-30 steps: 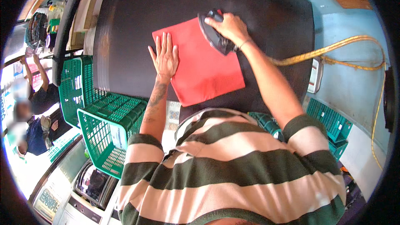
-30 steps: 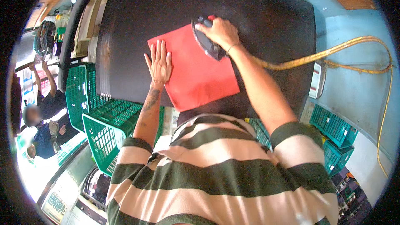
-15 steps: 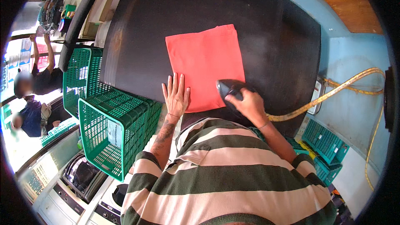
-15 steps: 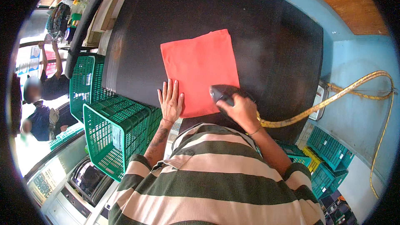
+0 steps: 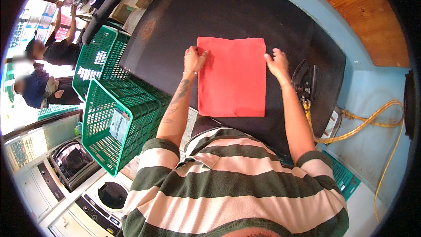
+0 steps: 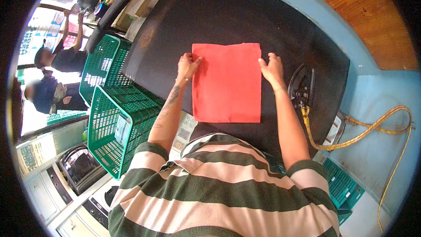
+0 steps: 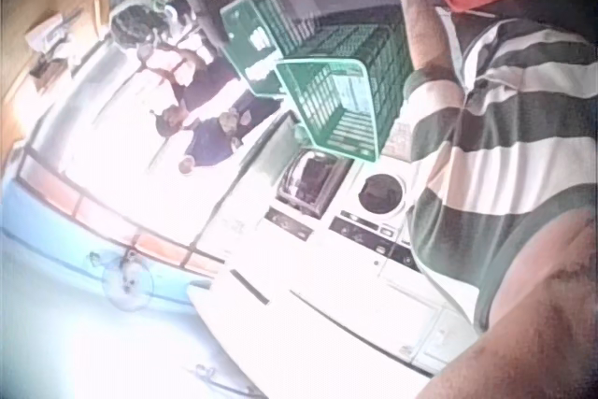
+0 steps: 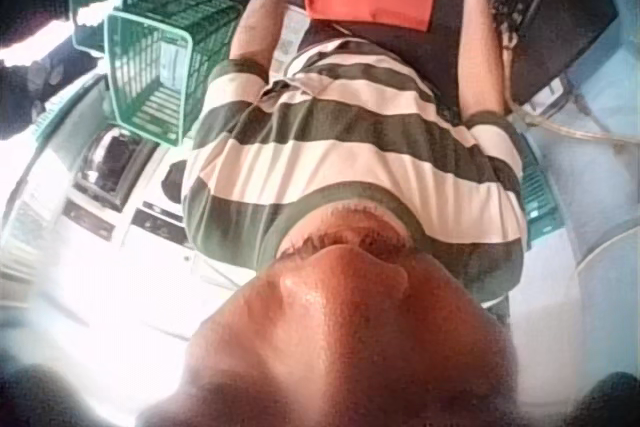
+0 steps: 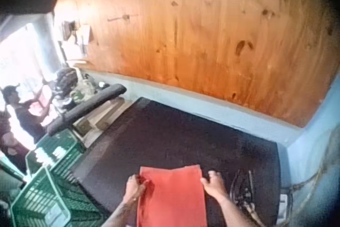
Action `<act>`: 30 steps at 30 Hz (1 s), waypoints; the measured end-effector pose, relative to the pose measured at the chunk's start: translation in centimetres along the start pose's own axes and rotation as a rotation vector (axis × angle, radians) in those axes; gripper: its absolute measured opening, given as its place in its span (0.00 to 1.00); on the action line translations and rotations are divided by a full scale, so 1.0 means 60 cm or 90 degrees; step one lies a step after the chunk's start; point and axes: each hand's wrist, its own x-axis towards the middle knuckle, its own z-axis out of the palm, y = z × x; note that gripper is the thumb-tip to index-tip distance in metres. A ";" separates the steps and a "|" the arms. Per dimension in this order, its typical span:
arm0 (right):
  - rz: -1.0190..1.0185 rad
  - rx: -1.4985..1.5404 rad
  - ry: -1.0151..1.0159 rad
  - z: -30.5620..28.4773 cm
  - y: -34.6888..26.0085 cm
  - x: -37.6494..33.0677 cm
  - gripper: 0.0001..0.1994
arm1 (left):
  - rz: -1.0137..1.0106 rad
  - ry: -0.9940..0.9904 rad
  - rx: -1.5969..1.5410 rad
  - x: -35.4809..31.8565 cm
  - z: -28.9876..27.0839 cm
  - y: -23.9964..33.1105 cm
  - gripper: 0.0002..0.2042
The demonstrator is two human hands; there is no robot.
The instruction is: The person irons a pink shirt on a table, folding the garment between presses, and then places it into a green basket.
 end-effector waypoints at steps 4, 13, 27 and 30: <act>0.077 0.223 -0.032 0.068 -0.032 0.043 0.19 | -0.152 -0.067 -0.246 -0.011 0.003 0.024 0.23; -0.146 0.590 -0.267 -0.220 -0.179 -0.008 0.17 | 0.117 -0.098 -0.578 -0.113 -0.253 0.153 0.08; -0.007 0.213 -0.176 -0.020 0.007 -0.188 0.21 | -0.069 -0.020 -0.256 -0.279 -0.111 -0.096 0.22; -0.005 0.106 -0.087 0.045 -0.007 -0.174 0.25 | -0.156 0.045 -0.091 -0.261 -0.050 -0.095 0.31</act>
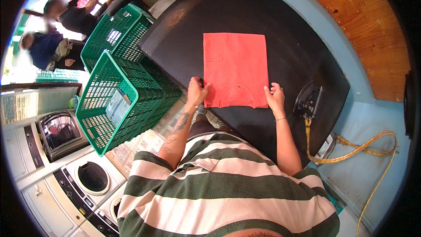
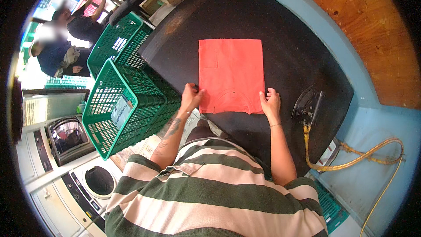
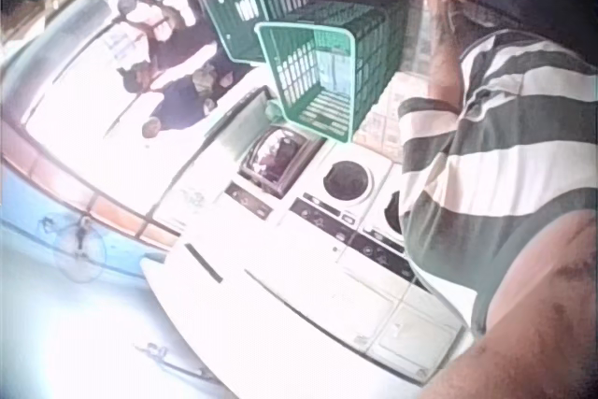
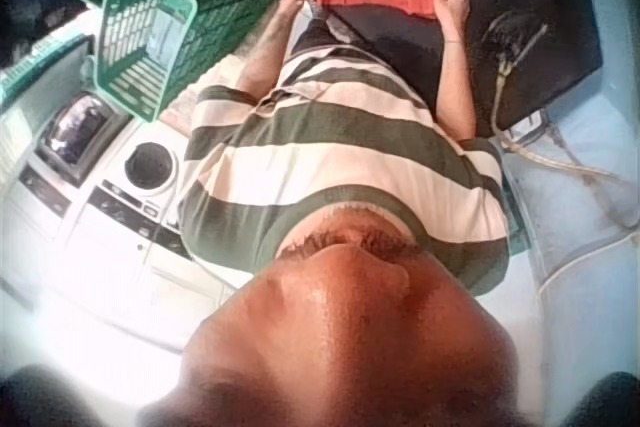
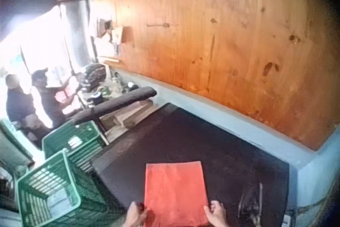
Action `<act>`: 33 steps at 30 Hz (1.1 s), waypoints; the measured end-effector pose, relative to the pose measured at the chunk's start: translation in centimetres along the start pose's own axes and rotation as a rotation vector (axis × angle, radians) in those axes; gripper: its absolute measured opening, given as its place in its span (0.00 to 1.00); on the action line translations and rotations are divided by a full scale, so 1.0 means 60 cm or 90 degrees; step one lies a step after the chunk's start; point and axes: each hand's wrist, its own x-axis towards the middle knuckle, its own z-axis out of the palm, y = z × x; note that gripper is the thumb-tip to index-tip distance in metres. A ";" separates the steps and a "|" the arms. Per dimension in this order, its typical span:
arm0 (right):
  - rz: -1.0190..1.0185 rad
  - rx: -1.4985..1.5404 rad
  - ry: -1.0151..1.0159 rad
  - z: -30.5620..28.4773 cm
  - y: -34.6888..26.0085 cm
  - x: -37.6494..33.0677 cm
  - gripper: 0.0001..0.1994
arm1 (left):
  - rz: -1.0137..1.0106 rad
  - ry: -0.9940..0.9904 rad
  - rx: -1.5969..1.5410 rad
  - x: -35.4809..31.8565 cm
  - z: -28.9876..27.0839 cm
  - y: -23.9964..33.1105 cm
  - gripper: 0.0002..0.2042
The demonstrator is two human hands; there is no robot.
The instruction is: The person irons a pink shirt on a table, folding the garment between presses, and then places it into a green basket.
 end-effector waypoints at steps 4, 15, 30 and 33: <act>0.045 0.026 -0.054 0.024 -0.056 0.014 0.24 | -0.061 -0.051 0.037 -0.002 0.014 0.043 0.35; -0.112 0.370 -0.494 -0.076 -0.374 -0.224 0.19 | -0.021 -0.268 -0.770 -0.275 -0.302 -0.032 0.21; -0.287 0.428 -0.778 0.318 -0.774 -0.583 0.18 | 0.108 0.293 -0.759 -0.630 -0.770 -0.408 0.23; -0.206 0.406 -0.795 0.411 -0.747 -0.599 0.18 | 0.062 0.289 -0.838 -0.615 -0.751 -0.495 0.23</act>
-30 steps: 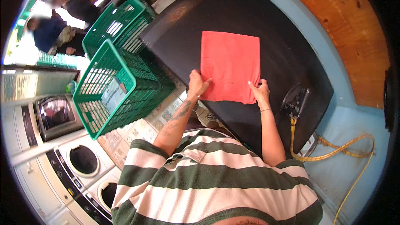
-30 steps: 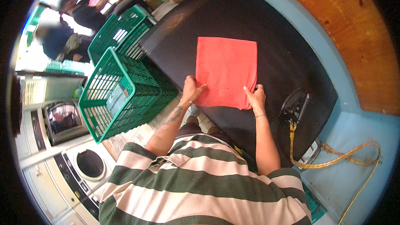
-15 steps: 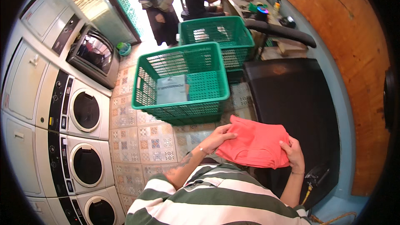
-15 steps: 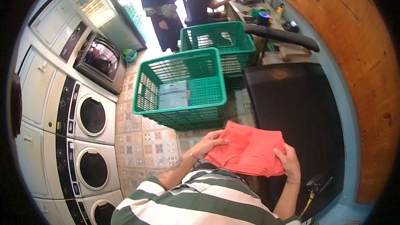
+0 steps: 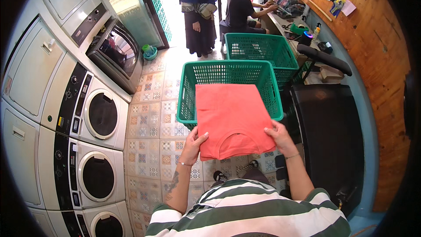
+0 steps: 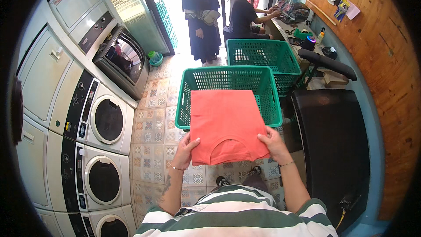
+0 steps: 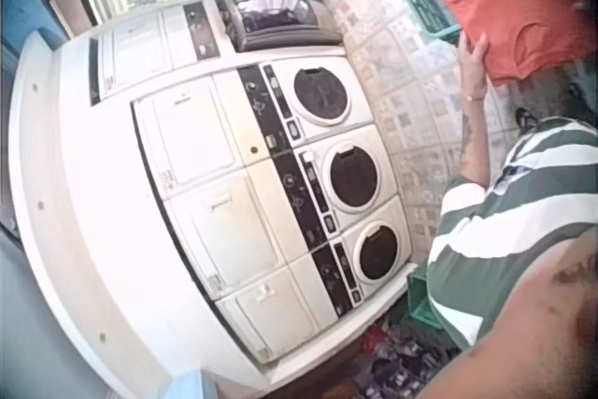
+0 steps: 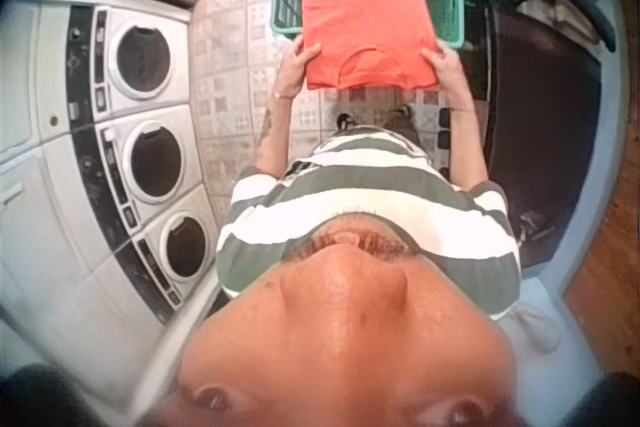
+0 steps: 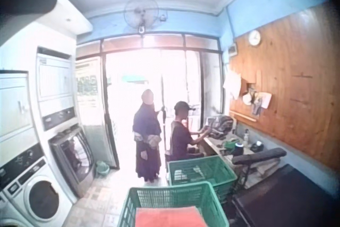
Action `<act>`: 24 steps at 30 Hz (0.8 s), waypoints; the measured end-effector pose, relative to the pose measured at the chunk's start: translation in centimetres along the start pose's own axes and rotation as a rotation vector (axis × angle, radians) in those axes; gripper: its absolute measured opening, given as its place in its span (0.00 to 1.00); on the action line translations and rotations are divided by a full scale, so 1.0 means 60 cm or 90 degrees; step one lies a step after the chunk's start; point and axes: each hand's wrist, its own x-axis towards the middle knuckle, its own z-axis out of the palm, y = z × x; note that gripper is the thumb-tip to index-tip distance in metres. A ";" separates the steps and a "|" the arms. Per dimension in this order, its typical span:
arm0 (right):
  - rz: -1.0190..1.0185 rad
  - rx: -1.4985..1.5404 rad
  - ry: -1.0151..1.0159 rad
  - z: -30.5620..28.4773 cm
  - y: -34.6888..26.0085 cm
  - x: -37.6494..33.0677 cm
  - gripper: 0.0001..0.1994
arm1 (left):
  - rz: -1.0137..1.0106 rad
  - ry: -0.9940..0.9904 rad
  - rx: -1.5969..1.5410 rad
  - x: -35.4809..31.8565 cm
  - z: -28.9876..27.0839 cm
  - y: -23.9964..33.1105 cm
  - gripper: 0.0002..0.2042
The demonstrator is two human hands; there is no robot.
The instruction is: The person irons a pink shirt on a table, folding the garment between presses, and then places it into a green basket.
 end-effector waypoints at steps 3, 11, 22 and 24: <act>0.139 -0.090 0.070 0.014 0.081 0.032 0.16 | -0.158 0.106 0.044 0.015 -0.057 -0.064 0.24; 0.208 -0.015 -0.005 0.002 0.052 0.079 0.19 | -0.229 0.129 -0.020 0.039 -0.078 -0.032 0.22; 0.250 -0.139 -0.034 0.013 0.014 0.299 0.21 | -0.239 0.132 0.004 0.245 -0.106 0.047 0.20; 0.212 -0.142 -0.034 0.025 0.019 0.311 0.21 | -0.279 0.158 0.004 0.258 -0.125 0.045 0.20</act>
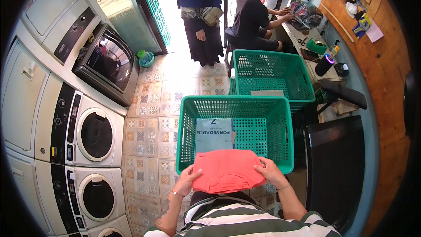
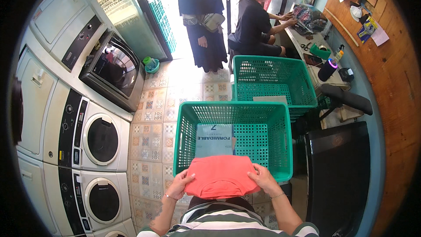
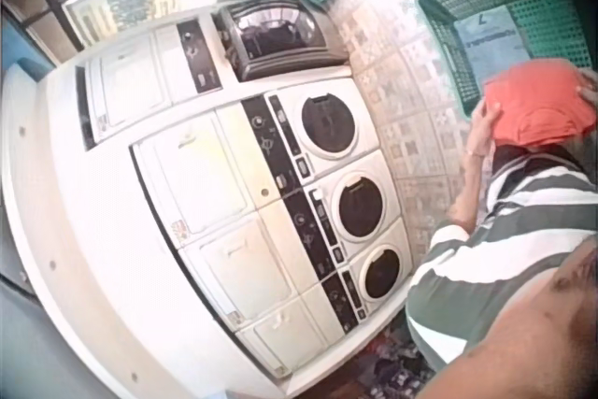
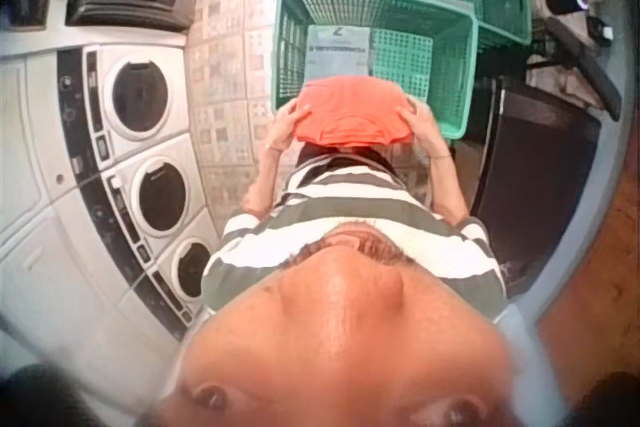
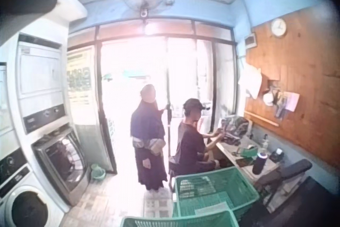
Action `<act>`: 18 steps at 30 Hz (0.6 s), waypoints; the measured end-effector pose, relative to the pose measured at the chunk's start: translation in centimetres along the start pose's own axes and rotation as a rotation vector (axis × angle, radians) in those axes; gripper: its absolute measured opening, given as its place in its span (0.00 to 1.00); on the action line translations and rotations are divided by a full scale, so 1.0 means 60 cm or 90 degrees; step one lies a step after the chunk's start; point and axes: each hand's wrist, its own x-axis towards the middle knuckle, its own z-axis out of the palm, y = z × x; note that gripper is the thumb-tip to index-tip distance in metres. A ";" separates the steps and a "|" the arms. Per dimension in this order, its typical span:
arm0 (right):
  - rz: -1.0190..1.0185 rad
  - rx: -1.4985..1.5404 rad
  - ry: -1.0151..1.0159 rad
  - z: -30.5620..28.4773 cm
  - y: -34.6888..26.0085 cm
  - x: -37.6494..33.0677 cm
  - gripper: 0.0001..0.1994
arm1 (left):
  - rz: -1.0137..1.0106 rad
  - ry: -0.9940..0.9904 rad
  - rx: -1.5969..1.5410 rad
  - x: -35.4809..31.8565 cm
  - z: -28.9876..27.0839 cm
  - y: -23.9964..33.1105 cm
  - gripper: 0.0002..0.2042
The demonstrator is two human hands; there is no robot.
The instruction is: The person irons a pink shirt on a table, folding the garment between presses, and then places it into a green basket.
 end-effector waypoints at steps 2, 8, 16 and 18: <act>0.041 -0.029 0.024 0.016 -0.003 0.010 0.22 | -0.034 -0.021 0.049 0.017 -0.016 0.001 0.19; 0.180 -0.044 0.061 0.072 -0.016 0.031 0.18 | -0.121 -0.089 0.073 0.063 -0.082 0.020 0.21; 0.129 -0.083 0.079 0.104 0.004 0.052 0.17 | 0.020 -0.138 0.413 0.081 -0.143 0.045 0.26; 0.125 -0.096 0.085 0.107 0.020 0.052 0.18 | -0.004 -0.128 0.425 0.080 -0.148 0.041 0.26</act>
